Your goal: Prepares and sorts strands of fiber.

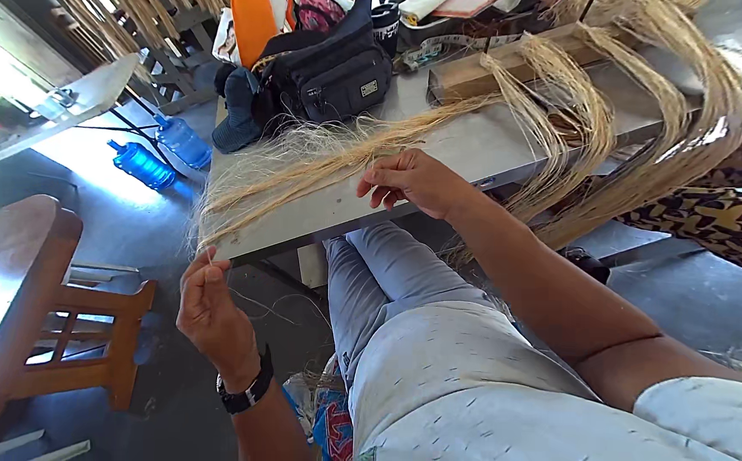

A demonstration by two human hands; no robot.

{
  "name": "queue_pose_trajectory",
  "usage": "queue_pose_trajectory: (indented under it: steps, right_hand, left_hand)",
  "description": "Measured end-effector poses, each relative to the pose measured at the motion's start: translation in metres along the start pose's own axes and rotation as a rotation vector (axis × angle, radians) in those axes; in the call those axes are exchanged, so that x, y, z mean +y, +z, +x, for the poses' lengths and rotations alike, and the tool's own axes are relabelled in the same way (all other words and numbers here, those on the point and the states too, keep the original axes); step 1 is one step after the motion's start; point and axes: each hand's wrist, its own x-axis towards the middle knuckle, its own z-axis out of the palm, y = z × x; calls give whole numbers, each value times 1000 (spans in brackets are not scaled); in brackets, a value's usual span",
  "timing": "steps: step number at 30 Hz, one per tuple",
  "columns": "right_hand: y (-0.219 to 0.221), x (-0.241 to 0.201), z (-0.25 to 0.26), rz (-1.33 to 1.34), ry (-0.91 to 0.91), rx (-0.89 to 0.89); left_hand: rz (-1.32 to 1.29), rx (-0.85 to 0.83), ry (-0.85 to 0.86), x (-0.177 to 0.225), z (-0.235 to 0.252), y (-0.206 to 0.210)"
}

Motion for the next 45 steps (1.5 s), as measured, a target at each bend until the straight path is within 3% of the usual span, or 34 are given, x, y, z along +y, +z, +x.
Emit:
queue_pose_trajectory:
  steps: [3,5,8,12,16,24,45]
  right_hand:
    - [6,-5,-4,-15,4,-50]
    - [8,-10,-7,78,33,-113]
    - [20,-13,-14,275,87,-211]
    - [45,-9,-19,235,107,-161]
    - [48,-1,-20,162,93,-62]
    - [39,6,-23,129,104,-140]
    - [21,1,-17,201,85,-297]
  left_hand:
    - [60,156,79,17,5,5]
    - [-22,175,70,28,7,9]
    - [-200,-11,-14,37,3,27]
    - [-298,-292,-123,30,-11,77]
    - [-434,-374,-240,29,-27,113]
    - [-627,-521,-512,33,-41,116]
    - [-603,-595,-452,33,-53,105]
